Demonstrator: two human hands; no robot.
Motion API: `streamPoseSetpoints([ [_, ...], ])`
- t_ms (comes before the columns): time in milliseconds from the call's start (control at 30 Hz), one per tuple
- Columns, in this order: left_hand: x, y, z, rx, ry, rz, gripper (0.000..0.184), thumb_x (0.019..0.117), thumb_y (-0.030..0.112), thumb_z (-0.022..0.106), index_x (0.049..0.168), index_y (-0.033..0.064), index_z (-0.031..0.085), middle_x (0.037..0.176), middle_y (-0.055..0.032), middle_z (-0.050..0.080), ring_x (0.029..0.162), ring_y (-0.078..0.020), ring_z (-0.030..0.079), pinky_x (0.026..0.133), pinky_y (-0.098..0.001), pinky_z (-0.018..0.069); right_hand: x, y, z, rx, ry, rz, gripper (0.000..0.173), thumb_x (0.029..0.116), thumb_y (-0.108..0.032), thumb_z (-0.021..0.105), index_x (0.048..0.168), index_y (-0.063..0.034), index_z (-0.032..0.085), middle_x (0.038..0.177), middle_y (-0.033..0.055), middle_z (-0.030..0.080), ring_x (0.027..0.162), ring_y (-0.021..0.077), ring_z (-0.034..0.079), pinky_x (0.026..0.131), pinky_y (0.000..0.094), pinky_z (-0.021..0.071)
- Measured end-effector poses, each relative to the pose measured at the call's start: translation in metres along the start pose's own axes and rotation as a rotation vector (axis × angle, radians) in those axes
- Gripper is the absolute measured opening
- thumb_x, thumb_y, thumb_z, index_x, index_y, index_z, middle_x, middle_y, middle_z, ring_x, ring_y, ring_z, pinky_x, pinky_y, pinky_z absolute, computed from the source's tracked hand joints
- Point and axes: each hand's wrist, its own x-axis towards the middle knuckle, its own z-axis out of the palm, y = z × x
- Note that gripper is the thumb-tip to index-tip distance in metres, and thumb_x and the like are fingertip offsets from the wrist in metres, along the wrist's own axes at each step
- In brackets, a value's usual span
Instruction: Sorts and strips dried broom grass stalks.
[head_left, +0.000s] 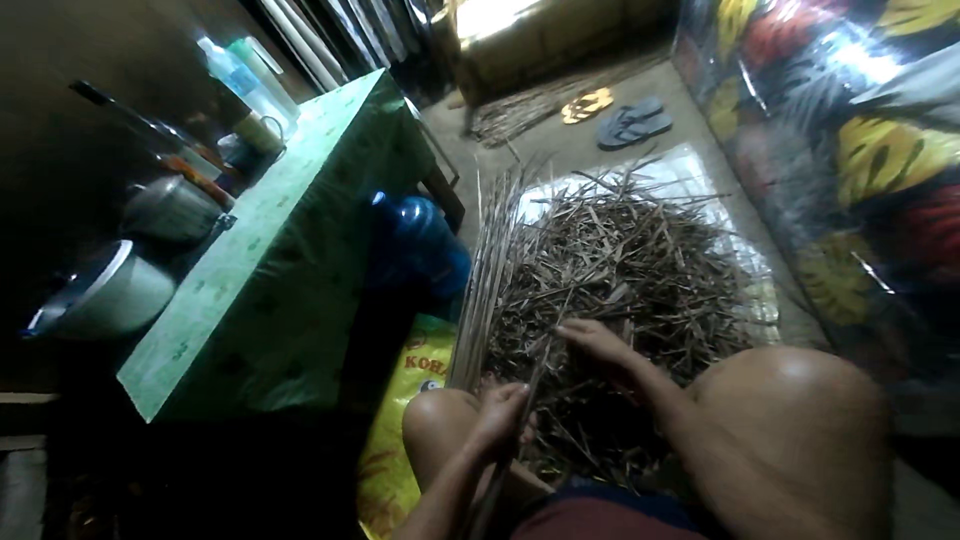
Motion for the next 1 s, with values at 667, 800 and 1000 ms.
streamPoseSetpoints([
  [667, 0.014, 0.016, -0.004, -0.171, 0.065, -0.099, 0.030, 0.1137, 0.021, 0.031, 0.107, 0.0025, 0.054, 0.064, 0.0006, 0.053, 0.046, -0.0040, 0.050, 0.043, -0.0167, 0.0450, -0.016, -0.004, 0.040, -0.516, -0.264, -0.381, 0.038, 0.1081, -0.029, 0.047, 0.107, 0.0020, 0.068, 0.088, 0.0191, 0.068, 0.083, 0.0313, 0.067, 0.081, 0.0523, 0.0526],
  [800, 0.017, 0.009, -0.005, -0.213, 0.080, -0.098, 0.027, 0.1131, 0.018, 0.032, 0.107, 0.0028, 0.054, 0.064, 0.0011, 0.053, 0.046, -0.0030, 0.049, 0.043, -0.0154, 0.0432, -0.010, 0.004, 0.036, -0.550, -0.271, -0.406, 0.037, 0.1073, -0.031, 0.049, 0.108, 0.0013, 0.068, 0.086, 0.0190, 0.067, 0.082, 0.0326, 0.067, 0.079, 0.0542, 0.0525],
  [1000, 0.018, 0.004, -0.010, -0.260, 0.026, -0.116, 0.028, 0.1136, 0.024, 0.033, 0.106, 0.0049, 0.053, 0.063, 0.0032, 0.048, 0.044, -0.0009, 0.044, 0.041, -0.0138, 0.0397, -0.004, 0.011, 0.032, -0.571, -0.230, -0.415, 0.037, 0.1065, -0.031, 0.050, 0.108, 0.0018, 0.068, 0.089, 0.0207, 0.068, 0.085, 0.0351, 0.068, 0.081, 0.0564, 0.0525],
])
